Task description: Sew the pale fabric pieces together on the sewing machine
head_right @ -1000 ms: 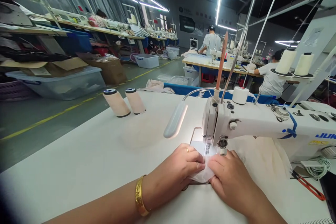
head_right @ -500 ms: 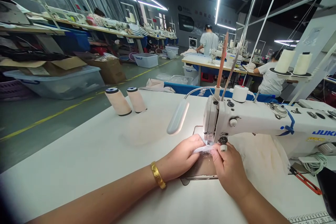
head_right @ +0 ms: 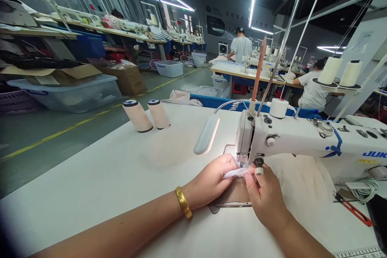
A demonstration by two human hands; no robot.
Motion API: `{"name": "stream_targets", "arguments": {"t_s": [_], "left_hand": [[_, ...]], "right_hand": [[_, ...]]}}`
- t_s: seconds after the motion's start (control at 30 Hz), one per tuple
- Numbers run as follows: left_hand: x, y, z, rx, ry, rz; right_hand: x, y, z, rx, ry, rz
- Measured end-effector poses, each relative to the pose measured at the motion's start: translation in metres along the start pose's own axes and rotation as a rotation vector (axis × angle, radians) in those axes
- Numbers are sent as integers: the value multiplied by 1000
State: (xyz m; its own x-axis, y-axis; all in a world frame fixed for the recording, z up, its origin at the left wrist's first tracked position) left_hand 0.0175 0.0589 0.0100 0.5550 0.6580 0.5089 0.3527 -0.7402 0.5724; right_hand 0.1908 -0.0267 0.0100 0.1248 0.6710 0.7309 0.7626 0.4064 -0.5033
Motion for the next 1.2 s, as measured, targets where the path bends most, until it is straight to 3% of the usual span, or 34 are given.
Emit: {"name": "stream_targets", "arguments": {"t_s": [0.5,0.67,0.77,1.2], "left_hand": [[-6,11,-5,-56,100,37],[-23,18,-6,-29,110,266],[-34,22,-6,8,65,346],[-35,18,-1,154,84,437]], "right_hand": [[1,-4,-6,-1,-91,-100],[-5,-7,-13,-55,-374,-305],[-7,-13,-17,-124,-490,-340],[-6,-10,-15,-189,-409,-361]]}}
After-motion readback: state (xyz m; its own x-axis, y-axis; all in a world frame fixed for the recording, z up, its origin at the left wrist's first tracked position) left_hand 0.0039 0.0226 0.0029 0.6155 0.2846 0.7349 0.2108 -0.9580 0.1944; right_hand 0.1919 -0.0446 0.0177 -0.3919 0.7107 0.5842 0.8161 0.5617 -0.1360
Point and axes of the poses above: each hand's wrist, its own x-axis towards the middle knuckle, its own z-axis out of the palm, y = z × x, the point moved 2 cm from there along x, towards the middle knuckle, and after that the axes turned 13 degrees about y, right-handed, at the moved point
